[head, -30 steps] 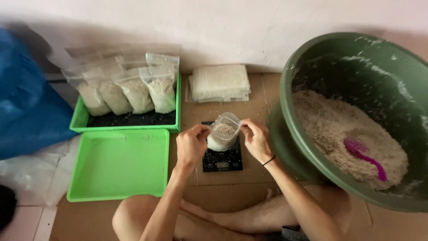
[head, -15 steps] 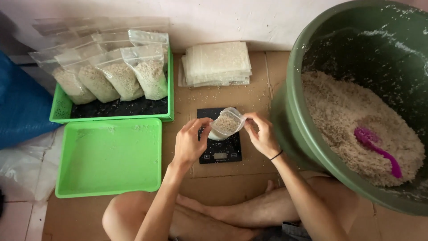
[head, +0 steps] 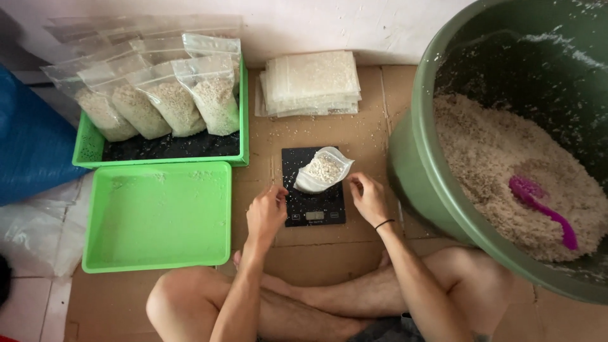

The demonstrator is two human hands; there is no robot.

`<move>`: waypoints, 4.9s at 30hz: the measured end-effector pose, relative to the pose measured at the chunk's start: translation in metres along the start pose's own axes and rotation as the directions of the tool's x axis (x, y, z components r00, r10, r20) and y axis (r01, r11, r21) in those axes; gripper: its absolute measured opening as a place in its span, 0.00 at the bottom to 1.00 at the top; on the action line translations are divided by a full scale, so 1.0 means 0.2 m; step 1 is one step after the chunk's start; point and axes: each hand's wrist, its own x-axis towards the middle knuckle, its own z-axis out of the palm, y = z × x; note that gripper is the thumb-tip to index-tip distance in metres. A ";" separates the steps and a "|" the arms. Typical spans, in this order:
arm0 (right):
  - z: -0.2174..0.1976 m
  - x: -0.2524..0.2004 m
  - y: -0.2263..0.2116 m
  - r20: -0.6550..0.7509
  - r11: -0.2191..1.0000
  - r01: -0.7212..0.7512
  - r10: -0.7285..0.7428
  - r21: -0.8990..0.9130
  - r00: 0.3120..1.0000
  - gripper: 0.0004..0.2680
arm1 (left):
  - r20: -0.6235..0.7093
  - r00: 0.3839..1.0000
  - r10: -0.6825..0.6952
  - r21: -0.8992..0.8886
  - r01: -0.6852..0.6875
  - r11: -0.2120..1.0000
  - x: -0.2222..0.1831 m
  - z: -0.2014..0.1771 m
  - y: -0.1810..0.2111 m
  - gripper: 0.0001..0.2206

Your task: A person manually fills small plastic bags with a granular substance from a large tub, weighs each bag on a digital scale for accuracy, and then places the finished bags into a tray.

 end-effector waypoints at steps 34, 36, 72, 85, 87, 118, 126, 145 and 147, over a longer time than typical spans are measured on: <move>-0.06 0.04 -0.20 -0.074 0.986 0.074 -0.063 0.150 0.995 0.05 | -0.095 0.979 0.183 -0.141 -0.195 0.971 0.02 -0.04 0.10 0.24; -0.12 0.04 -0.25 -0.109 0.975 0.105 -0.084 0.196 0.990 0.05 | -0.242 0.919 0.312 -0.187 -0.360 0.914 0.01 -0.05 0.09 0.24; -1.74 -0.21 -0.81 -0.526 0.950 0.312 -0.273 -0.016 0.806 0.03 | -0.480 0.609 0.632 -0.503 -0.781 0.370 -0.22 -0.35 1.77 0.03; -1.85 -0.14 -0.17 0.251 0.923 -0.268 0.339 -0.276 0.907 0.05 | 0.048 0.661 0.749 -0.013 -0.749 0.662 0.01 0.18 1.66 0.03; -1.86 -0.07 0.09 0.056 0.655 -0.349 0.514 -0.671 0.856 0.07 | 0.080 0.673 0.735 0.026 -0.739 0.673 -0.02 0.16 1.66 0.05; -1.83 -0.07 0.64 -0.035 0.353 -0.240 0.499 -0.904 0.866 0.11 | 0.109 0.730 0.675 0.004 -0.679 0.734 -0.07 0.09 1.72 0.07; -2.04 -0.19 0.32 0.118 0.582 -0.432 0.678 -0.689 0.726 0.18 | 0.142 0.743 0.654 0.044 -0.665 0.745 -0.08 0.07 1.73 0.08; -2.14 -0.37 -0.31 -0.138 0.846 -0.450 0.428 -0.287 0.893 0.16 | 0.145 0.739 0.658 0.053 -0.670 0.741 -0.07 0.07 1.72 0.09; -2.11 -0.40 -0.35 -0.152 0.858 -0.375 0.343 -0.352 0.927 0.14 | 0.151 0.742 0.653 0.074 -0.667 0.741 -0.06 0.09 1.70 0.08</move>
